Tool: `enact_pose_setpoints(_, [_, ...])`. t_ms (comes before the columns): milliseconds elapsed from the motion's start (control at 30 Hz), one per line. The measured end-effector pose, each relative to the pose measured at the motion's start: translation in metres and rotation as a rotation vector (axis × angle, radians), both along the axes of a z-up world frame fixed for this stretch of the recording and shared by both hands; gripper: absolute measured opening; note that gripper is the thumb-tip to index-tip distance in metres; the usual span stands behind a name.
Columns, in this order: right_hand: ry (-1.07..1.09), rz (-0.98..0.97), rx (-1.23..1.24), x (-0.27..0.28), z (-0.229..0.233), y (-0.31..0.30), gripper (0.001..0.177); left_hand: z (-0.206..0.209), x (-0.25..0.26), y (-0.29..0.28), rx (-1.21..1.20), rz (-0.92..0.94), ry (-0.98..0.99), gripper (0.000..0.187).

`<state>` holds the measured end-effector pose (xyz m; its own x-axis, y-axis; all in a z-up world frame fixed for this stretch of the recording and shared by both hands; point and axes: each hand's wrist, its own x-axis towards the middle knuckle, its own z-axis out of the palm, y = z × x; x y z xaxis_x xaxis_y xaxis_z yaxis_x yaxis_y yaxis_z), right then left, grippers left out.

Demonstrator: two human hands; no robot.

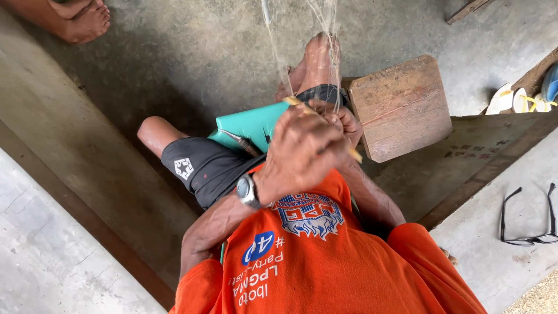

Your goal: A person is sitting on a wooden block and using a wooden shuttle to weave or repair a fishing net.

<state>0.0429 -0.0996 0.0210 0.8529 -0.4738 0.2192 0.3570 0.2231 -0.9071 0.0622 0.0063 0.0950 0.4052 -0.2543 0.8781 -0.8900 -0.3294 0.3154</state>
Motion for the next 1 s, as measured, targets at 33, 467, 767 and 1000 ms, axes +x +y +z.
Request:
enact_pose_setpoints(33, [-0.104, 0.087, -0.021, 0.001, -0.015, -0.012, 0.031, 0.016, -0.005, 0.006, 0.028, -0.064, -0.042, 0.016])
enact_pose_setpoints(467, [-0.065, 0.066, 0.02, 0.004, -0.036, -0.035, 0.028, 0.064, -0.023, 0.05, -0.291, -0.618, 0.102, 0.008])
enact_pose_setpoints(767, [-0.311, 0.144, -0.044, 0.006, -0.085, -0.053, 0.029, -0.045, -0.014, 0.057, 0.474, 0.07, 0.191, 0.029])
enact_pose_setpoints(1000, [-0.23, 0.344, 0.329, -0.002, -0.121, -0.063, 0.025, -0.089, -0.045, 0.032, 0.178, -0.087, 0.48, 0.037])
